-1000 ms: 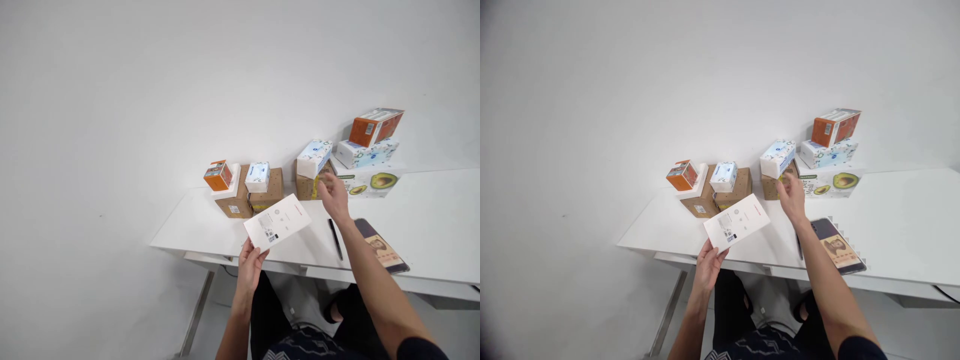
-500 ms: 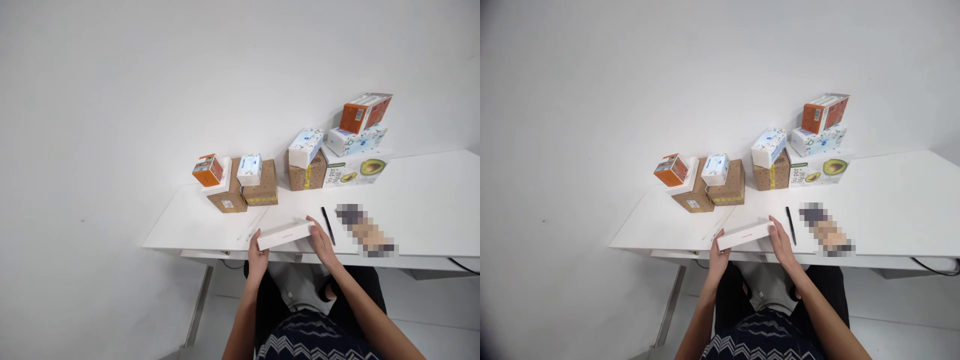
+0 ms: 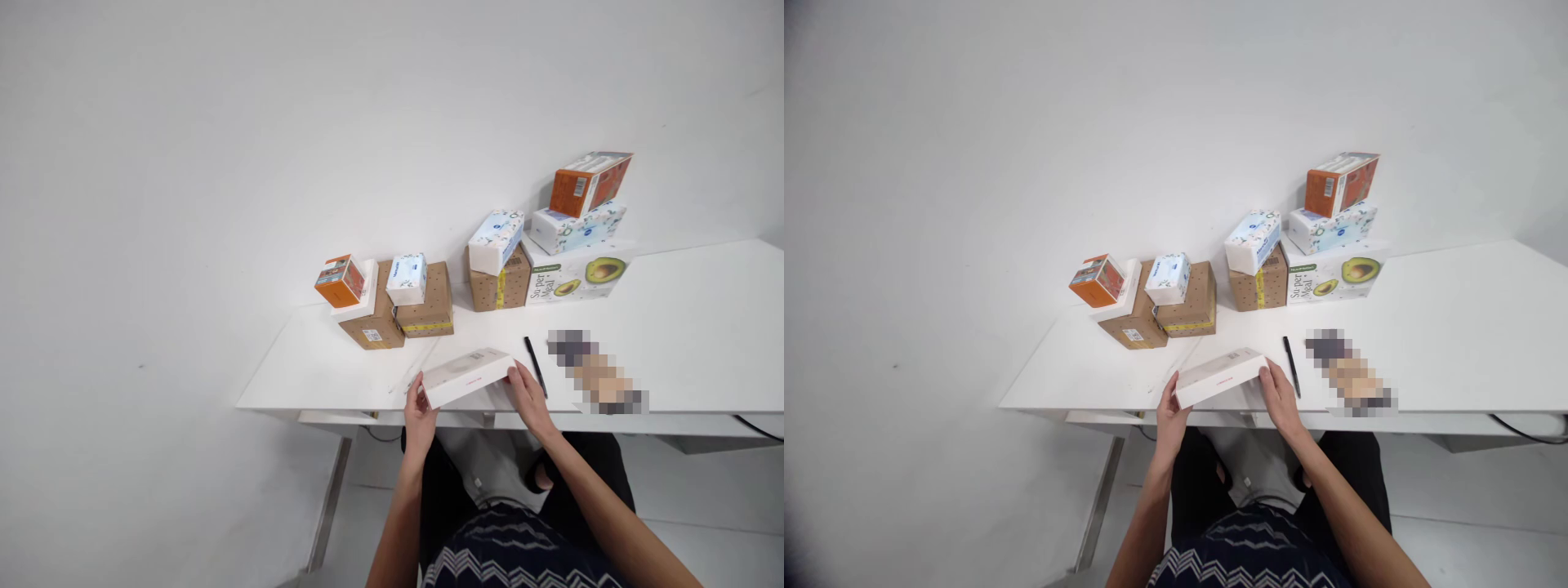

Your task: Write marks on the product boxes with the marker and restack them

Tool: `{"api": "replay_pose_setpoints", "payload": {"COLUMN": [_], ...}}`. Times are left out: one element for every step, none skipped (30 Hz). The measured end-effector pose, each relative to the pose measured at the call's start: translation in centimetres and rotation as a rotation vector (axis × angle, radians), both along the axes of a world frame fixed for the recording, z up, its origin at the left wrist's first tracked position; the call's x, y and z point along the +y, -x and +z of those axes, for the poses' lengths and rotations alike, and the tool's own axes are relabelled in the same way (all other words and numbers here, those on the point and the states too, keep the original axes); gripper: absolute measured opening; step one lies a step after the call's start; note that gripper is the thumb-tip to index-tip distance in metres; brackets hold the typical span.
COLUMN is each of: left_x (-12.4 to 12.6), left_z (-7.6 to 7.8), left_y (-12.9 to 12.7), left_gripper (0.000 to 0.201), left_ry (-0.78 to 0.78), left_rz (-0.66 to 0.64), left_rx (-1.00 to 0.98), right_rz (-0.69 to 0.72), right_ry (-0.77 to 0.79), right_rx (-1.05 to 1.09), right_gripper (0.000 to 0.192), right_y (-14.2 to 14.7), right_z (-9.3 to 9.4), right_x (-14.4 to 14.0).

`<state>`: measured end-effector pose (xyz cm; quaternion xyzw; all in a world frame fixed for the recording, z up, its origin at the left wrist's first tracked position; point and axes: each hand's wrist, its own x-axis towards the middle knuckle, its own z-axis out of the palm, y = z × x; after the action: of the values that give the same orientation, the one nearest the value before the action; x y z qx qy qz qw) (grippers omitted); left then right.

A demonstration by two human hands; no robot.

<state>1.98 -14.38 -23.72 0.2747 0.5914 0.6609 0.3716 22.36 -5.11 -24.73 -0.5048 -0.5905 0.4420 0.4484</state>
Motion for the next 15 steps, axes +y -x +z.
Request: {"api": "replay_pose_setpoints", "payload": {"left_x": [-0.1, -0.1, -0.2, -0.3, -0.4, -0.5, -0.6, -0.6, -0.7, -0.8, -0.9, -1.0, -1.2, -1.4, -1.7], "left_z": [0.3, 0.5, 0.8, 1.1, 1.4, 1.7, 2.0, 2.2, 2.5, 2.8, 3.1, 3.5, 4.0, 4.5, 5.1], "left_y": [-0.1, -0.2, -0.3, -0.3, -0.4, -0.5, -0.5, -0.5, -0.5, -0.5, -0.5, -0.5, -0.5, -0.5, -0.6], "left_gripper": [0.069, 0.071, 0.071, 0.071, 0.071, 0.070, 0.070, 0.069, 0.068, 0.067, 0.064, 0.061, 0.056, 0.052, 0.049], "left_ry": [-0.004, -0.007, -0.007, -0.005, -0.005, -0.009, -0.016, -0.025, -0.033, -0.043, -0.052, -0.059, -0.062, -0.059, -0.051], "left_rz": [-0.006, -0.011, -0.015, -0.018, -0.020, -0.020, -0.019, -0.019, -0.019, -0.019, -0.019, -0.021, -0.026, -0.034, -0.044], "left_rx": [-0.012, -0.020, -0.028, -0.033, -0.033, -0.029, -0.021, -0.009, 0.009, 0.039, 0.080, 0.133, 0.199, 0.278, 0.365], "right_rz": [-0.005, -0.013, -0.020, -0.028, -0.034, -0.036, -0.034, -0.028, -0.019, -0.009, -0.002, -0.001, -0.003, -0.008, -0.013], "right_ry": [-0.004, -0.006, -0.003, 0.003, 0.011, 0.018, 0.023, 0.026, 0.026, 0.025, 0.021, 0.018, 0.014, 0.011, 0.009], "right_rx": [-0.003, -0.007, -0.014, -0.021, -0.025, -0.025, -0.021, -0.014, -0.005, 0.003, 0.007, 0.007, 0.003, -0.003, -0.011], "right_gripper": [0.052, 0.052, 0.052, 0.053, 0.053, 0.053, 0.053, 0.053, 0.052, 0.051, 0.050, 0.050, 0.049, 0.049, 0.049], "right_y": [0.0, -0.1, -0.1, -0.1, -0.1, -0.1, -0.1, -0.2, -0.2, -0.2, -0.2, -0.2, -0.3, -0.3, -0.3], "right_z": [0.0, 0.0, 0.1, 0.2, 0.2, 0.3, 0.3, 0.3, 0.3, 0.2, 0.2, 0.1, 0.0, -0.1, -0.2], "right_x": [0.0, 0.0, 0.0, 0.0, -0.1, -0.1, -0.1, -0.2, -0.2, -0.2, -0.1, -0.1, 0.0, 0.0, 0.1]}}
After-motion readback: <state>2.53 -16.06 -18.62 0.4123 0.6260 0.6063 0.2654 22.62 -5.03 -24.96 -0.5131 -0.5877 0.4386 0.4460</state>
